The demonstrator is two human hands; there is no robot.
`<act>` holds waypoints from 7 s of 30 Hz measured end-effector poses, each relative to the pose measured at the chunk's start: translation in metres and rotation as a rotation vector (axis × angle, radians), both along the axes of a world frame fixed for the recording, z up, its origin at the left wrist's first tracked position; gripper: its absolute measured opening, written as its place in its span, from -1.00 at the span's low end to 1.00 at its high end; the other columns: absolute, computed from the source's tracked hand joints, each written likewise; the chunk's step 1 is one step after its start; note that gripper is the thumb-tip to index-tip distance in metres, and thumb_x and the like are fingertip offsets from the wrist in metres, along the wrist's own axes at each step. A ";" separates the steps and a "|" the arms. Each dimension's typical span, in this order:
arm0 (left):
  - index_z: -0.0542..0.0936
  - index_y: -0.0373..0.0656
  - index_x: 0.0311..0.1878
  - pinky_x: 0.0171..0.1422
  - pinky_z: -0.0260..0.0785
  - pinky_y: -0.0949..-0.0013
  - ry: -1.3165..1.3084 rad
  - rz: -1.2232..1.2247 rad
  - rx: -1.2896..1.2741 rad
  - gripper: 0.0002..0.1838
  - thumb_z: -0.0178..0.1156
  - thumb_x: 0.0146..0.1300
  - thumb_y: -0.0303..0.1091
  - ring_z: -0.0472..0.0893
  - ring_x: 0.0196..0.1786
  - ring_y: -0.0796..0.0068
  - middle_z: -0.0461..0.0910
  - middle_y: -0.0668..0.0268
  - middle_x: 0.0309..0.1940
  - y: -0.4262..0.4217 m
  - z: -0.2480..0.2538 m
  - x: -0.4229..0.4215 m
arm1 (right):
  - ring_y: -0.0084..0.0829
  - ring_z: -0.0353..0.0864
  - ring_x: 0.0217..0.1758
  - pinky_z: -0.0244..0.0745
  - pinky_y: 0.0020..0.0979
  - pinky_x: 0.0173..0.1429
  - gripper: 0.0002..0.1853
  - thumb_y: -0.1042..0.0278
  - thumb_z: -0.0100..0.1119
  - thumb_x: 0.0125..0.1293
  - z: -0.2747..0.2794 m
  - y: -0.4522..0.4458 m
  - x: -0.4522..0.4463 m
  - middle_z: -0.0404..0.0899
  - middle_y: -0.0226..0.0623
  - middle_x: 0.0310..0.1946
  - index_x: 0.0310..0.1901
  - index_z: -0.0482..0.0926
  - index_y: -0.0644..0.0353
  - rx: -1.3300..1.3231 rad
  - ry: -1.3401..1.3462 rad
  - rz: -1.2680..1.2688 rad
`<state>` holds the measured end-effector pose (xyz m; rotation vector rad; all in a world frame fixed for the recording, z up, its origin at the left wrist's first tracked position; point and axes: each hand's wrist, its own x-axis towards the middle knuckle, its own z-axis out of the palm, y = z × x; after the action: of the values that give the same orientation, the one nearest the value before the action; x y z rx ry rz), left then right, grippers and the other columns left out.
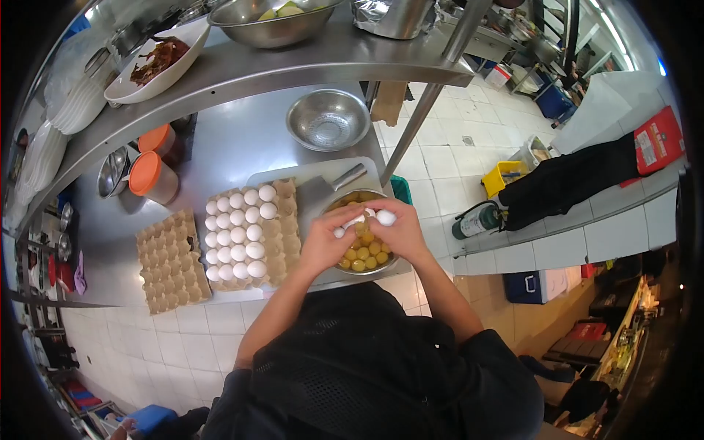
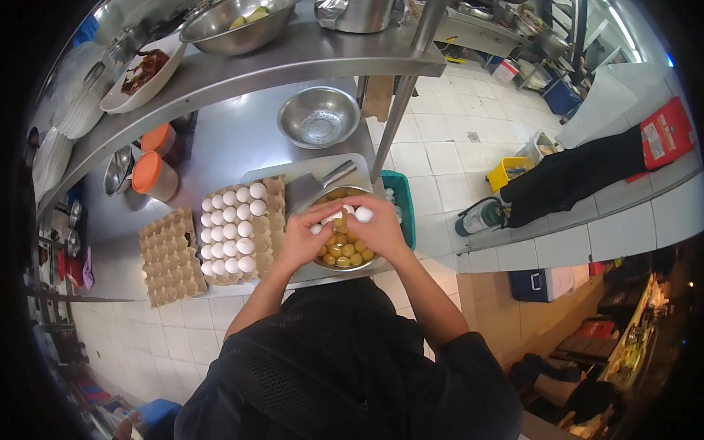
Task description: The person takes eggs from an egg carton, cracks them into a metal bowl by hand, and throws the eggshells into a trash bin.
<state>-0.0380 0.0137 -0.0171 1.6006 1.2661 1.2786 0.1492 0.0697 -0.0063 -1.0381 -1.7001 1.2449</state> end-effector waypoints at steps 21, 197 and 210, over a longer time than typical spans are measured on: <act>0.45 -0.26 0.36 0.14 0.59 0.19 -0.785 -0.056 -0.715 -0.50 0.17 0.41 -0.29 0.68 0.01 0.17 0.56 -0.05 0.19 0.087 0.010 0.025 | -0.34 0.58 -0.20 0.62 -0.34 -0.19 -0.70 0.17 0.37 0.35 -0.302 -0.020 0.205 0.51 -0.34 -0.21 -0.04 0.51 0.07 -1.314 0.926 -0.856; 0.54 -0.24 0.35 0.50 0.27 0.32 -0.215 -0.136 -0.173 -0.52 0.09 0.35 -0.58 0.50 0.38 0.35 0.56 0.18 0.32 0.008 0.013 0.016 | -0.69 0.56 -0.30 0.45 -0.62 -0.26 -0.69 0.48 0.42 0.26 -0.003 -0.014 0.004 0.62 -0.46 -0.26 0.03 0.65 0.23 -0.234 0.227 -0.112; 0.52 -0.27 0.34 0.32 0.44 0.21 0.252 -0.340 0.010 -0.51 0.10 0.32 -0.52 0.56 0.33 0.05 0.53 -0.02 0.32 0.040 0.088 0.013 | -0.60 0.65 -0.18 0.55 -0.52 -0.10 -0.68 0.41 0.34 0.32 0.022 0.002 0.026 0.71 -0.35 -0.16 0.08 0.65 0.28 -0.269 0.173 -0.055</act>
<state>-0.0249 0.0535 0.0705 1.9325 1.0711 0.8954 0.1756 0.0714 0.0155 -1.0901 -1.3906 1.5112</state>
